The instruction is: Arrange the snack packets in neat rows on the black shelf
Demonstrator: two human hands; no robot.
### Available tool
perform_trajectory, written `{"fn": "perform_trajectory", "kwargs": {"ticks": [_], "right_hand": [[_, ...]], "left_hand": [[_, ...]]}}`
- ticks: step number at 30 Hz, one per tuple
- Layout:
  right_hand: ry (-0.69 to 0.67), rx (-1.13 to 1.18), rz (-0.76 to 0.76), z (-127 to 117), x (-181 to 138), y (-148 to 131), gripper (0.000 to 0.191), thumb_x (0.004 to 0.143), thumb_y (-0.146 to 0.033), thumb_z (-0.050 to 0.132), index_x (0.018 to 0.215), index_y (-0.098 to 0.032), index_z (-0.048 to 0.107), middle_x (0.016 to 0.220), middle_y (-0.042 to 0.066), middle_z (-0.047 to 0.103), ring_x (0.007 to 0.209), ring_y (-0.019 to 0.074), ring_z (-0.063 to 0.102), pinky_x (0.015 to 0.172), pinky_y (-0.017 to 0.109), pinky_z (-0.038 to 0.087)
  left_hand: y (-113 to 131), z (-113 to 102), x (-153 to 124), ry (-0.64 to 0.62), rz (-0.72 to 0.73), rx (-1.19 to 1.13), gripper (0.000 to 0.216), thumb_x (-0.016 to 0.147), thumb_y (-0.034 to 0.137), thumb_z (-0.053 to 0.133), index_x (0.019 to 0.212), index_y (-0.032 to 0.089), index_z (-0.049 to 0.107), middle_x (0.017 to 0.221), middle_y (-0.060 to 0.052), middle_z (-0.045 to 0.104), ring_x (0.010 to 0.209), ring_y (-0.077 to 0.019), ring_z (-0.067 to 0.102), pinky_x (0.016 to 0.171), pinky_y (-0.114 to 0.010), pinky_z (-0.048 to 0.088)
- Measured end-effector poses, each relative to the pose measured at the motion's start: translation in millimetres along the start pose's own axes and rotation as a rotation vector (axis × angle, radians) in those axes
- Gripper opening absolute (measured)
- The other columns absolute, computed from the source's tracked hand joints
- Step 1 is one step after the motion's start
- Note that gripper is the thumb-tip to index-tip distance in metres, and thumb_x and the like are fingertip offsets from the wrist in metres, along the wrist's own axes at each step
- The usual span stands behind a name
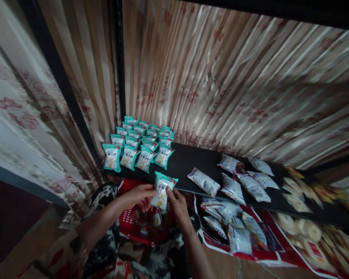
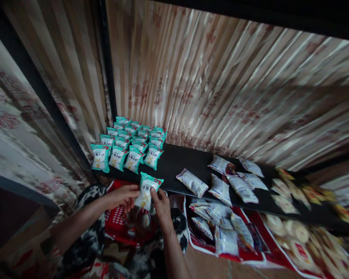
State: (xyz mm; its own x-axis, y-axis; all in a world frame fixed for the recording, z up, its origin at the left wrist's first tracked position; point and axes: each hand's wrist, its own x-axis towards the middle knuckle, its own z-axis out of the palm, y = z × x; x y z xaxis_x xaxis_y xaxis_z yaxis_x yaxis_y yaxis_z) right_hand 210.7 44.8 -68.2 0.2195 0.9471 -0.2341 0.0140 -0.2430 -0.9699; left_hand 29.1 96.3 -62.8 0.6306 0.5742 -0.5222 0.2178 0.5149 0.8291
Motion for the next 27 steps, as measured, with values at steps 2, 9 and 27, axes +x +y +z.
{"fn": "perform_trajectory", "kwargs": {"ticks": [2, 9, 27], "right_hand": [[0.025, -0.005, 0.019, 1.7, 1.6, -1.5, 0.058, 0.074, -0.061, 0.055, 0.104, -0.012, 0.065, 0.093, 0.010, 0.070, 0.082, 0.0235, 0.064, 0.070, 0.030, 0.050], [-0.032, -0.084, -0.107, 2.5, 2.7, -13.9, 0.047, 0.076, -0.054, 0.057, 0.105, -0.016, 0.061, 0.097, 0.007, 0.070, 0.090, 0.0224, 0.063, 0.080, 0.031, 0.049], [0.194, -0.315, -0.244, 10.3, 101.5, 2.0, 0.054, 0.071, -0.050, 0.060, 0.113, -0.016, 0.055, 0.100, 0.009, 0.069, 0.088, 0.0236, 0.063, 0.080, 0.034, 0.046]], "left_hand": [[-3.6, 1.5, 2.6, 0.052, 0.079, 0.119, 0.077, 0.066, 0.054, 0.066, 0.126, 0.012, 0.043, 0.048, 0.007, 0.052, 0.038, -0.0084, 0.044, 0.042, -0.019, 0.032], [-13.1, 1.4, 27.3, 0.404, 0.231, 0.455, 0.062, 0.070, 0.040, 0.062, 0.124, 0.011, 0.052, 0.055, 0.006, 0.052, 0.056, -0.0128, 0.049, 0.052, -0.020, 0.033], [-16.8, 9.8, 58.4, 0.696, 0.424, 0.729, 0.045, 0.078, 0.010, 0.040, 0.121, 0.015, 0.050, 0.116, -0.011, 0.050, 0.107, -0.0201, 0.052, 0.098, -0.032, 0.041]]}}
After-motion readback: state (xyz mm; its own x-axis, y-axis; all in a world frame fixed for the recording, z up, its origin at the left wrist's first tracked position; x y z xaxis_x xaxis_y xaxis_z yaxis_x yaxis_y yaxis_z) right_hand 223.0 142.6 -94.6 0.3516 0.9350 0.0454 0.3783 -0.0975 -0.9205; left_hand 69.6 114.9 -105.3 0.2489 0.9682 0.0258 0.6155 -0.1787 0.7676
